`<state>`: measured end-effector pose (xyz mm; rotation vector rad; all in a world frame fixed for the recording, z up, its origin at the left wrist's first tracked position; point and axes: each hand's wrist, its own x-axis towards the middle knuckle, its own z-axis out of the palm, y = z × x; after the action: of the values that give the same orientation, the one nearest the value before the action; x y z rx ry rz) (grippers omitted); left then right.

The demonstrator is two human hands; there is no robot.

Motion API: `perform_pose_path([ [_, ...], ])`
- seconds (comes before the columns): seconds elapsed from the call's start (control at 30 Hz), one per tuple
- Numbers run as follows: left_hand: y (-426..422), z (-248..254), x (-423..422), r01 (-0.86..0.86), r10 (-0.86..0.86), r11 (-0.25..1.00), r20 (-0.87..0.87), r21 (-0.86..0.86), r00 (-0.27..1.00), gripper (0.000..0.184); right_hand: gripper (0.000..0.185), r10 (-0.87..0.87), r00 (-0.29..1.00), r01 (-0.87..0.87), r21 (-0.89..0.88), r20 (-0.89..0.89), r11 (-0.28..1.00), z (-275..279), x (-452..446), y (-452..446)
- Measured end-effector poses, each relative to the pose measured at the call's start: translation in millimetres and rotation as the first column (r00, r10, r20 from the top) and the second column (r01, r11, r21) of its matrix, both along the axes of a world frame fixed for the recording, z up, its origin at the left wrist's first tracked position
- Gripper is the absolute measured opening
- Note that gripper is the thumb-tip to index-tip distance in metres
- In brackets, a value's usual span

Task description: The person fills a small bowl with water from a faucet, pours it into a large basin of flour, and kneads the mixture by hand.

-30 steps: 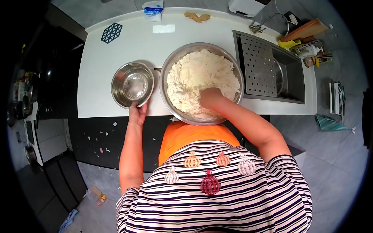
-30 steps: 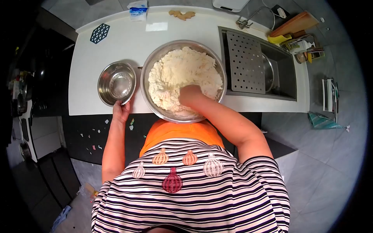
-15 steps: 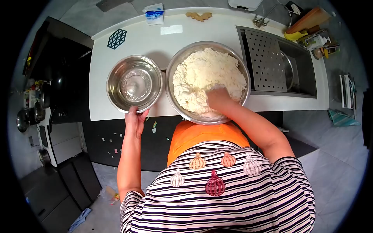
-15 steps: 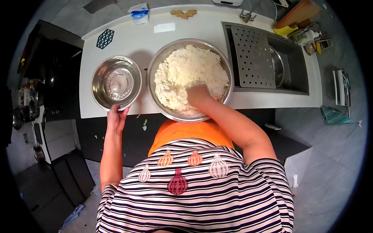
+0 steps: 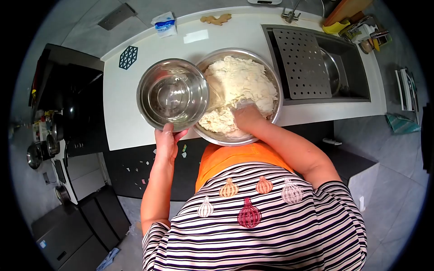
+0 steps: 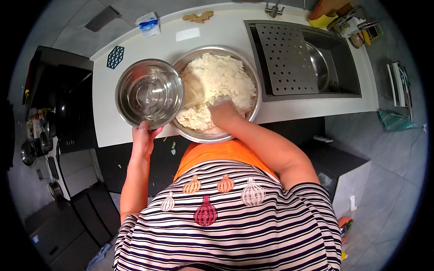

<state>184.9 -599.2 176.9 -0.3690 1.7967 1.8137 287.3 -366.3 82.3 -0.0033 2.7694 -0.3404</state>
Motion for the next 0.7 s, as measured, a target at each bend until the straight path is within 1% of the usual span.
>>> perform_pose_path([
  [0.07,7,-1,-1,0.003,-0.004,1.000,-0.013,-0.010,1.000,0.034,0.036,0.015,0.997,-0.015,-0.009,0.073,1.000,-3,0,0],
  [0.2,12,-1,-3,-0.023,0.021,0.999,-0.060,-0.034,0.998,0.032,0.037,0.000,0.998,0.002,-0.031,0.063,1.000,6,2,1],
  [0.23,12,-1,-4,-0.021,0.019,0.999,-0.060,-0.036,0.998,0.032,0.036,-0.003,0.997,0.006,-0.044,0.072,0.999,7,1,1],
  [0.3,9,0,-6,-0.075,0.075,0.997,-0.026,-0.021,0.997,0.030,0.036,-0.005,0.997,0.010,-0.057,0.081,0.998,6,1,2],
  [0.33,4,-5,-8,-0.076,0.075,0.997,-0.024,-0.021,0.997,0.030,0.036,-0.010,0.998,0.014,-0.068,0.063,0.998,3,1,2],
  [0.4,-12,-25,-14,-0.243,0.229,0.953,0.096,0.180,0.969,0.024,0.036,-0.010,0.999,0.014,-0.074,0.049,0.997,2,1,2],
  [0.43,-21,-34,-17,-0.280,0.252,0.921,0.136,0.270,0.958,0.020,0.033,-0.025,0.999,0.028,-0.072,0.043,0.997,3,1,1],
  [0.5,-34,-48,-21,-0.324,0.292,0.894,0.147,0.310,0.945,0.020,0.032,-0.033,0.999,0.036,-0.063,0.042,0.997,8,-2,0],
  [0.53,-39,-53,-21,-0.362,0.329,0.865,0.154,0.347,0.932,0.020,0.030,-0.073,0.993,0.082,-0.093,0.093,0.992,12,-5,0],
  [0.57,-43,-59,-21,-0.400,0.371,0.852,0.150,0.338,0.917,0.020,0.028,-0.111,0.983,0.129,-0.120,0.146,0.984,17,-8,1],
  [0.6,-49,-67,-22,-0.408,0.377,0.846,0.156,0.343,0.913,0.020,0.028,-0.104,0.984,0.121,-0.112,0.148,0.986,21,-12,3],
  [0.67,-65,-89,-24,-0.459,0.432,0.836,0.155,0.302,0.888,0.020,0.025,-0.161,0.985,0.172,-0.245,0.065,0.954,28,-20,7],
  [0.7,-70,-96,-25,-0.488,0.454,0.819,0.178,0.302,0.873,0.021,0.025,-0.152,0.986,0.165,-0.239,0.069,0.957,32,-29,9],
])
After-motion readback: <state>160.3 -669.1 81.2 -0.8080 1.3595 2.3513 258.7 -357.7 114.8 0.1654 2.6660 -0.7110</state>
